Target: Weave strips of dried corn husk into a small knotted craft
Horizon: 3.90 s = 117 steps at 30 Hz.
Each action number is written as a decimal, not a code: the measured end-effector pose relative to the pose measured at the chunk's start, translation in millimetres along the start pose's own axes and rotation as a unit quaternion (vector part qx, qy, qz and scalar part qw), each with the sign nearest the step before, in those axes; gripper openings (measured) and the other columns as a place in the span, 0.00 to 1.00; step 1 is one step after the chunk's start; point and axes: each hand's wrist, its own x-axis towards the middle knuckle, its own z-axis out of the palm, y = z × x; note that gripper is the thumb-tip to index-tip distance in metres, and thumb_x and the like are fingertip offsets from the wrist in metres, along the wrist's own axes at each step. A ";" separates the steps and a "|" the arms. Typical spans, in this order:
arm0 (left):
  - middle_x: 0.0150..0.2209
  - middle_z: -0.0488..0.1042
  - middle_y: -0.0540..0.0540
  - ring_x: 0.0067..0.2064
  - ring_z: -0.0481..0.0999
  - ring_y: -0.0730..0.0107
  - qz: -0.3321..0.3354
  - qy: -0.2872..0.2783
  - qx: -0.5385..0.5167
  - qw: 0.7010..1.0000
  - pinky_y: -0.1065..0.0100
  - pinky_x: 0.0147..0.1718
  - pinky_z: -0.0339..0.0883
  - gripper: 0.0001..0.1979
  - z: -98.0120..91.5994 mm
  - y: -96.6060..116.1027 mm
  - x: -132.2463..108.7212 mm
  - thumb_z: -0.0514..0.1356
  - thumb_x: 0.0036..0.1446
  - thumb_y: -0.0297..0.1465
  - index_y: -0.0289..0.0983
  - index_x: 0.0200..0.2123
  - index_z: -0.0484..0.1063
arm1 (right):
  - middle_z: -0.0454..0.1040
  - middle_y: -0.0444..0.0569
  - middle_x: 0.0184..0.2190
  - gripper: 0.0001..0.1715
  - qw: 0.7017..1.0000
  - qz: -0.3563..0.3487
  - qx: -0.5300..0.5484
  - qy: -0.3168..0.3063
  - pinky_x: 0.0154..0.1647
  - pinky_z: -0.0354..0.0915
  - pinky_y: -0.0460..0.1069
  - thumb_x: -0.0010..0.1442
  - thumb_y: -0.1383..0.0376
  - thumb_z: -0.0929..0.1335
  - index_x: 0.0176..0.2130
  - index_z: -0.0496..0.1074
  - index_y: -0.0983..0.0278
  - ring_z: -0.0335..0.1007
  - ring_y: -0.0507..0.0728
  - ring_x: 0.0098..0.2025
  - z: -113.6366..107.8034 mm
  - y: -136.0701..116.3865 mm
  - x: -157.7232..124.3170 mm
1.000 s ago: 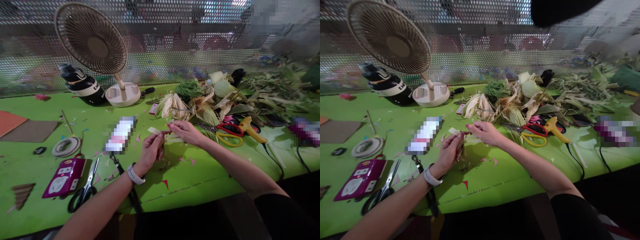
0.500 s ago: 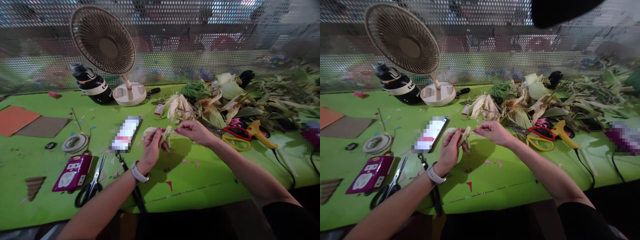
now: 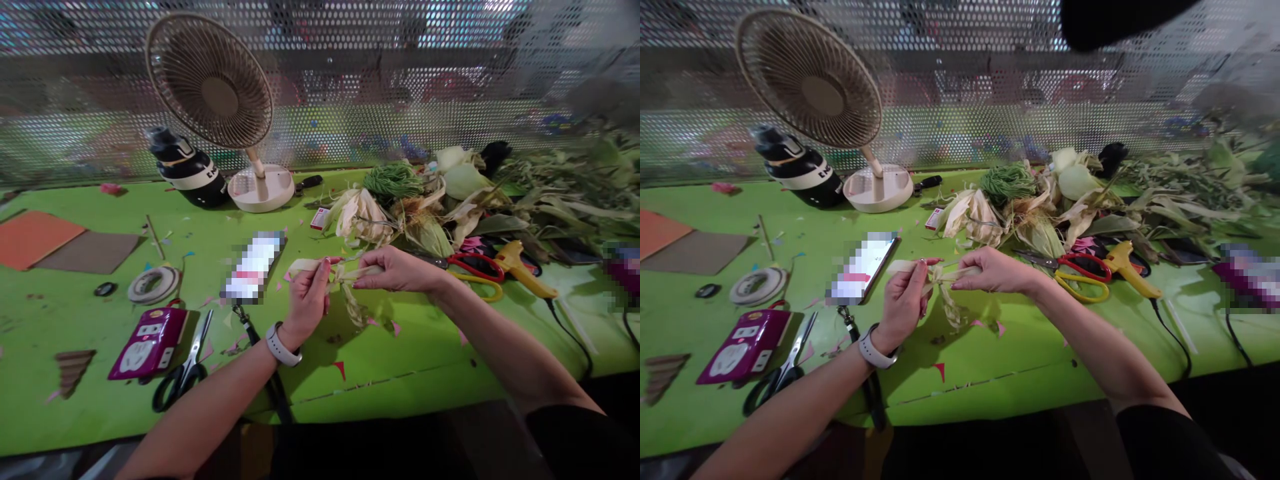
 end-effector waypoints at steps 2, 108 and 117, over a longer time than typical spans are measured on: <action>0.13 0.61 0.57 0.10 0.54 0.84 -0.007 0.002 -0.004 1.000 0.78 0.07 0.46 0.16 -1.1 0.1 0.9 0.59 0.55 0.44 0.36 0.36 0.75 | 0.58 0.38 0.20 0.19 1.000 0.000 -0.027 -0.009 0.20 0.47 0.43 0.52 0.54 0.71 0.28 0.68 0.67 0.50 0.45 0.21 -4.9 -1.1 -2.1; 0.21 0.72 0.53 0.25 0.70 0.77 -0.136 -0.021 -0.149 0.979 0.74 0.24 0.61 0.09 -3.3 -16.9 14.0 0.70 0.40 0.34 0.38 0.27 0.79 | 0.66 0.44 0.22 0.15 0.928 -0.064 -0.227 0.287 0.23 0.51 0.45 0.66 0.58 0.57 0.36 0.64 0.64 0.58 0.51 0.20 49.8 15.1 14.7; 0.17 0.66 0.55 0.20 0.59 0.82 -0.090 0.003 -0.139 0.986 0.75 0.19 0.51 0.08 2.3 -10.9 8.9 0.69 0.43 0.36 0.38 0.25 0.78 | 0.65 0.42 0.23 0.13 0.922 -0.085 -0.159 0.342 0.25 0.54 0.45 0.65 0.58 0.58 0.37 0.65 0.63 0.58 0.50 0.22 54.1 13.5 16.0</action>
